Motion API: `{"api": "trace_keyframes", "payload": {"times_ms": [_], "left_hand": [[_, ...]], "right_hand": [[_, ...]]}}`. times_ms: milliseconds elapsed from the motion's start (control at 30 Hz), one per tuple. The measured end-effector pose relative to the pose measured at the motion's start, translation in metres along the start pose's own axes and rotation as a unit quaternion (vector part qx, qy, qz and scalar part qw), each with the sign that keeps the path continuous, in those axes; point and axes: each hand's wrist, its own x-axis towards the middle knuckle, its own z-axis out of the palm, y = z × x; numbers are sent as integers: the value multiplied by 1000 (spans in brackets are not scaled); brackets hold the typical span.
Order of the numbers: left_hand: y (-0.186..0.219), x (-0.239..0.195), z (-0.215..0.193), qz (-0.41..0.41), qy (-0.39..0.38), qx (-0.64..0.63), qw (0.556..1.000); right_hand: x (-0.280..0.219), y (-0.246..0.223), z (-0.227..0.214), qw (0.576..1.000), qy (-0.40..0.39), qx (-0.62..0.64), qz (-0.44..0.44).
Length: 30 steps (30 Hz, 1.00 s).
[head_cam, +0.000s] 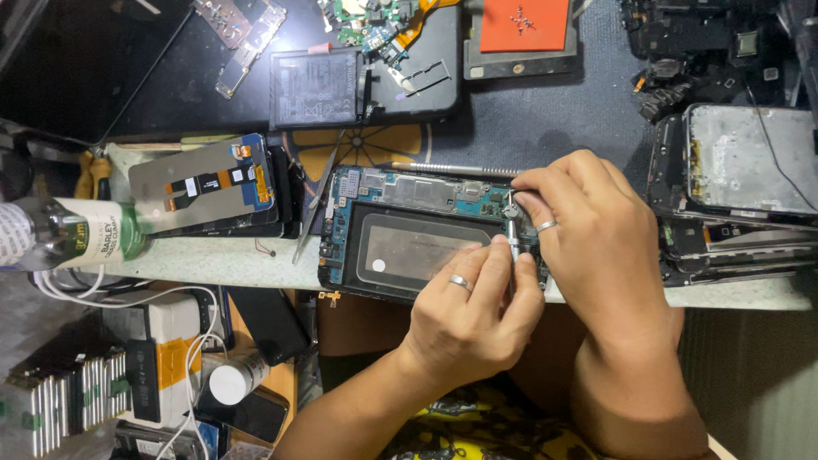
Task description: The person disassembles a mobile phone using a screwdriver and tweezers. They remove screws, lift the back cover, disconnect ribbon cables, and remove the motherboard from the phone chassis.
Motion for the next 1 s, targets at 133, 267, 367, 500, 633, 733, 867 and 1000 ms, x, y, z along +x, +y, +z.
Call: {"api": "trace_keyframes", "payload": {"times_ms": [133,267,367,500,633,733,867,1000], "left_hand": [[-1,-2,2,9,14,9,1000],[-3,-3,5,10,25,-2,1000],[-3,-5,6,3,25,-3,1000],[-6,-8,1,-1,5,-67,998],[-18,-15,-10,-29,6,-127,991],[-27,-20,-15,-46,21,-97,994],[-34,-24,-17,-72,-9,-60,996],[-34,-26,-14,-82,-14,-62,995]], "right_hand": [[1,-2,1,1000,0,-20,-1],[3,-2,2,999,-14,-39,-18],[3,-1,0,998,-31,-43,-24],[3,-2,0,999,-30,-22,-20],[1,2,-3,1000,-19,17,7],[-2,5,-7,996,-14,69,57],[-4,8,-9,971,-26,181,157],[-4,11,-8,964,-33,198,175]]}}
